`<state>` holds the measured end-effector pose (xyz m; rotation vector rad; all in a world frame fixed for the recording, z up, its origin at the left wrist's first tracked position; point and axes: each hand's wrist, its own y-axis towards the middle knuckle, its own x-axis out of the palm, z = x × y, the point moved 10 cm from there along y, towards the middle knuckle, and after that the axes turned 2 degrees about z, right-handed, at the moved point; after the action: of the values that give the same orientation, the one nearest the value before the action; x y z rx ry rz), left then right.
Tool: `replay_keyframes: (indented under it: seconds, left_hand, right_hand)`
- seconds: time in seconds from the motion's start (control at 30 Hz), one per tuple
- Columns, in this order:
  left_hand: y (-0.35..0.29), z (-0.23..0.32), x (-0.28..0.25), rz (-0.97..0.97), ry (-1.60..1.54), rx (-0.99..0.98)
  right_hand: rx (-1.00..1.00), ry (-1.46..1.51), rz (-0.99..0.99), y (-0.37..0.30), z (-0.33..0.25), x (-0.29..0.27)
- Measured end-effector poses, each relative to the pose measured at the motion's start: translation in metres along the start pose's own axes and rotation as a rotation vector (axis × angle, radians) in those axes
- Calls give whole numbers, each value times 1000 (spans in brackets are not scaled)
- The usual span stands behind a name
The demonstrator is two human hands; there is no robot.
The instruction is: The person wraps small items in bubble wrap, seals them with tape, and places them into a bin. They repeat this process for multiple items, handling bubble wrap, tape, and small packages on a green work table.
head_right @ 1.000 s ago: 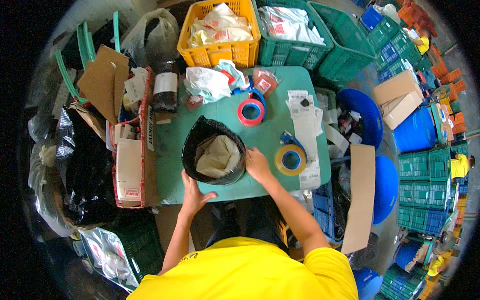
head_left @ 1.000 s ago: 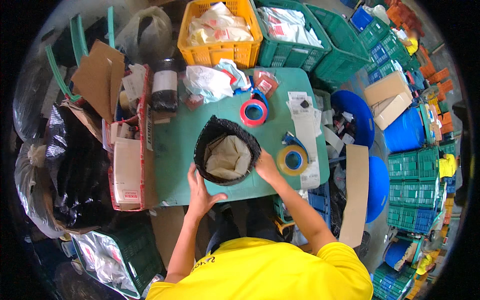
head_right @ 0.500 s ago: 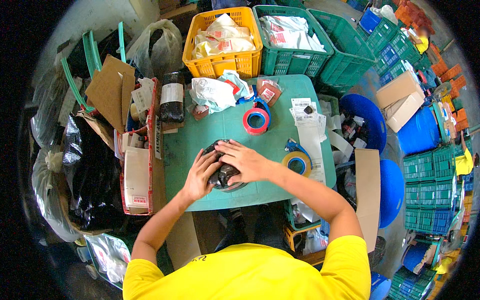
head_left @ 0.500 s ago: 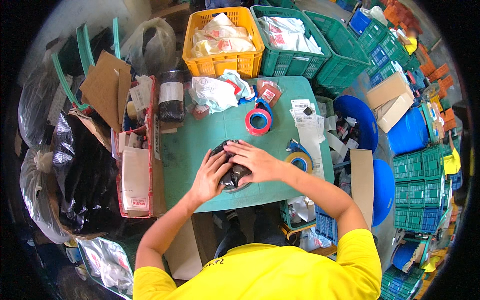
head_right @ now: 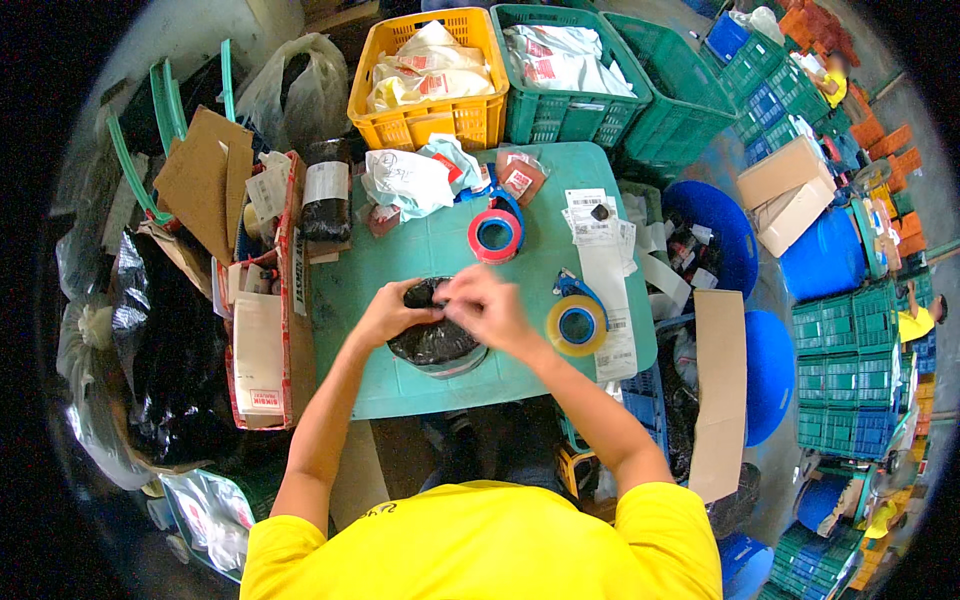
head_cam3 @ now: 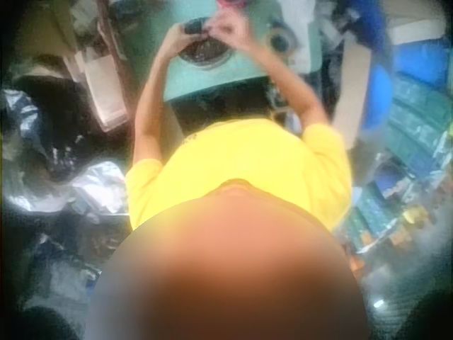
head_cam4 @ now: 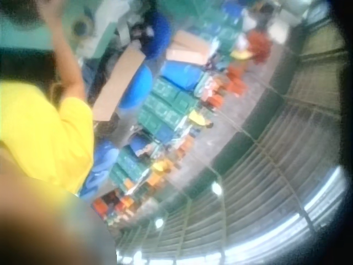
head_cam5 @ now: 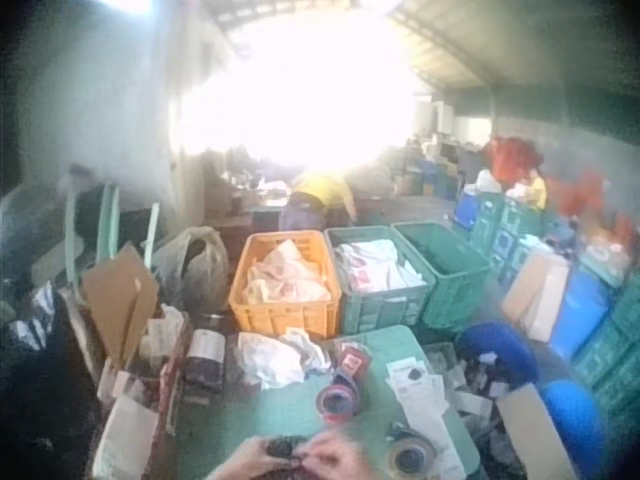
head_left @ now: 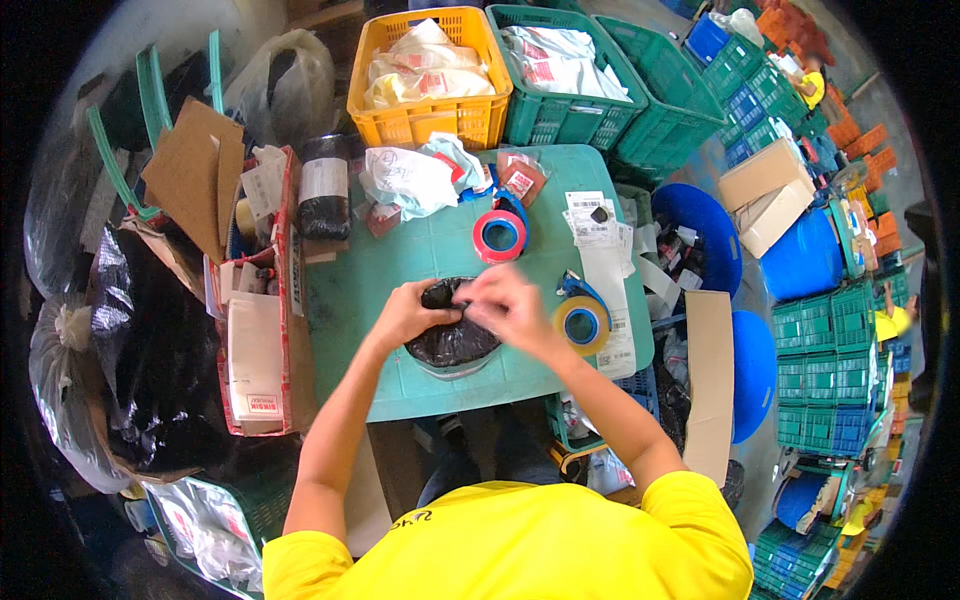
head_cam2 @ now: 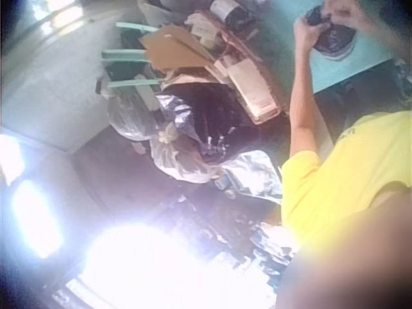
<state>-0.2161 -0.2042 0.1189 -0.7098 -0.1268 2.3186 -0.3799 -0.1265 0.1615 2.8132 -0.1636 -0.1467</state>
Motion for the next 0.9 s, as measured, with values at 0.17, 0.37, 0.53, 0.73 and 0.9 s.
replay_keyframes:
  seconds: [0.17, 0.37, 0.53, 0.73, 0.9]
  left_hand:
    - [-30, -7, 9, 291, 105, -91]
    - [-68, 25, 22, 481, 164, -67]
    - [-86, 38, 36, 526, 182, -49]
    - [-99, 33, 41, 645, 84, -85]
    - [-113, 40, 38, 753, 91, -49]
  right_hand:
    - [616, -1179, 419, -93, 95, -172]
    - [938, -686, 282, -128, 166, -232]
    - [921, -129, 69, 9, 61, -152]
    - [274, -865, -644, 167, -59, 66]
    - [552, -1003, -985, 139, 2, 168]
